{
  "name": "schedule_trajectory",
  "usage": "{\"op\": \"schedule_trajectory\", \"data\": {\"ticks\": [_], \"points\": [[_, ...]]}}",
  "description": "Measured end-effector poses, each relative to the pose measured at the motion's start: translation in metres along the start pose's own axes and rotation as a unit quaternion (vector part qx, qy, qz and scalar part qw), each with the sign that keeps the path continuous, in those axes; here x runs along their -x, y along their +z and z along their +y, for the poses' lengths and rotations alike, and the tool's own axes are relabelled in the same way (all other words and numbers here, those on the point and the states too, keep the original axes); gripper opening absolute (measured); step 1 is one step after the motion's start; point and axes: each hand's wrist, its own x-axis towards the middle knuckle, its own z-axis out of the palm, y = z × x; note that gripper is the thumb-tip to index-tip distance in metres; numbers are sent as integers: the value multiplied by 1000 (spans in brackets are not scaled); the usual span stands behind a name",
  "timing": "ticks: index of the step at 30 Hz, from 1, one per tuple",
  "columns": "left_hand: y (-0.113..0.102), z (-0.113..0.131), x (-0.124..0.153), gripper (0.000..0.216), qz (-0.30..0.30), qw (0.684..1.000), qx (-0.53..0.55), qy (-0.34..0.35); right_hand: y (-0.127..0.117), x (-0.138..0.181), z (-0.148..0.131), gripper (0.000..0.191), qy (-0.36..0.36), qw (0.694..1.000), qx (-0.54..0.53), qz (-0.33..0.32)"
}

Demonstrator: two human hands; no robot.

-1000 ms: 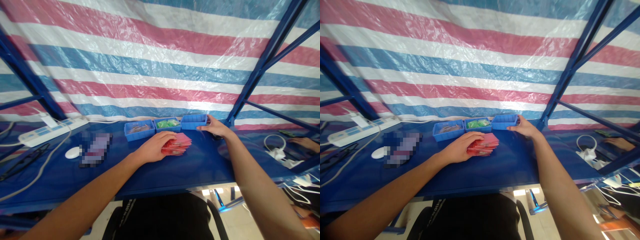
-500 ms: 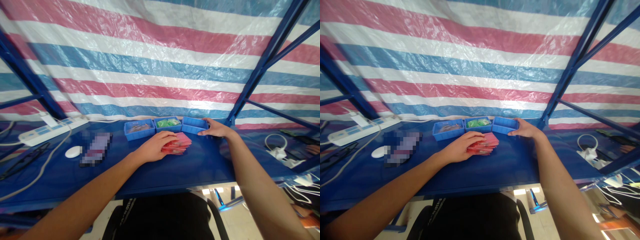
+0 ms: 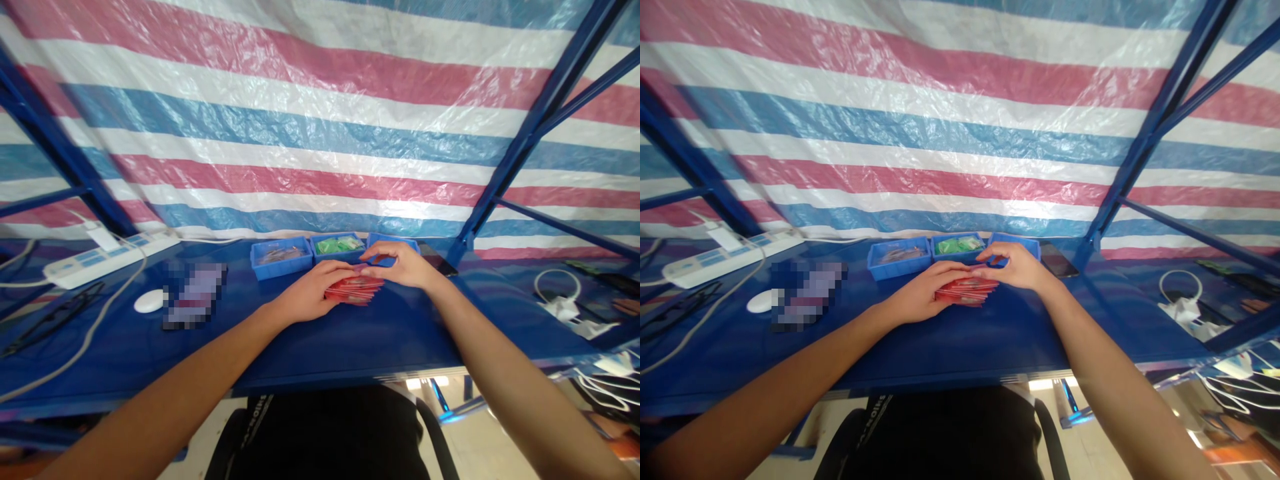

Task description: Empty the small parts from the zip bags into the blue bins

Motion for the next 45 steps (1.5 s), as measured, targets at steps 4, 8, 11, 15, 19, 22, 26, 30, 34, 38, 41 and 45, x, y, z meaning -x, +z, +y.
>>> {"op": "schedule_trajectory", "data": {"ticks": [4, 8, 11, 15, 19, 22, 26, 30, 34, 38, 41, 45], "points": [[-3, 3, -2, 57, 2, 1000, 11, -4, 11, -2, -8, 52, 23, 996, -37, -82], [-6, 2, -3, 58, 10, 1000, -6, -20, 16, -4, -10, 49, 76, 987, -101, -96], [-10, -4, -2, 62, 56, 996, -47, -58, 21, -5, -7, 50, 93, 984, -120, -97], [-20, -12, 1, 59, 69, 992, -73, -79, 23, -5, -4, 54, 127, 975, -141, -116], [-31, -13, 2, 50, 25, 995, -56, -78, 24, -4, -9, 57, 162, 968, -147, -126], [-39, -13, 1, 48, 19, 994, -53, -94, 32, -3, -15, 61, 188, 958, -183, -118], [-51, -18, 2, 49, 21, 986, 7, -164, 51, -6, -19, 68, 231, 941, -217, -122], [-62, -17, 3, 42, 74, 981, -20, -178, 59, -10, -24, 63, 205, 955, -177, -119], [-67, -1, 1, 31, 87, 986, -54, -128, 52, -11, -27, 67, 162, 970, -158, -85], [-69, 9, -2, 37, 32, 997, -30, -68, 47, -11, -21, 66, 165, 971, -157, -79], [-73, 7, 1, 46, -27, 994, 0, -101, 46, -10, -18, 61, 152, 974, -143, -90], [-77, 5, 9, 54, -48, 984, 79, -156, 45, -10, -17, 60, 155, 976, -136, -75]]}}
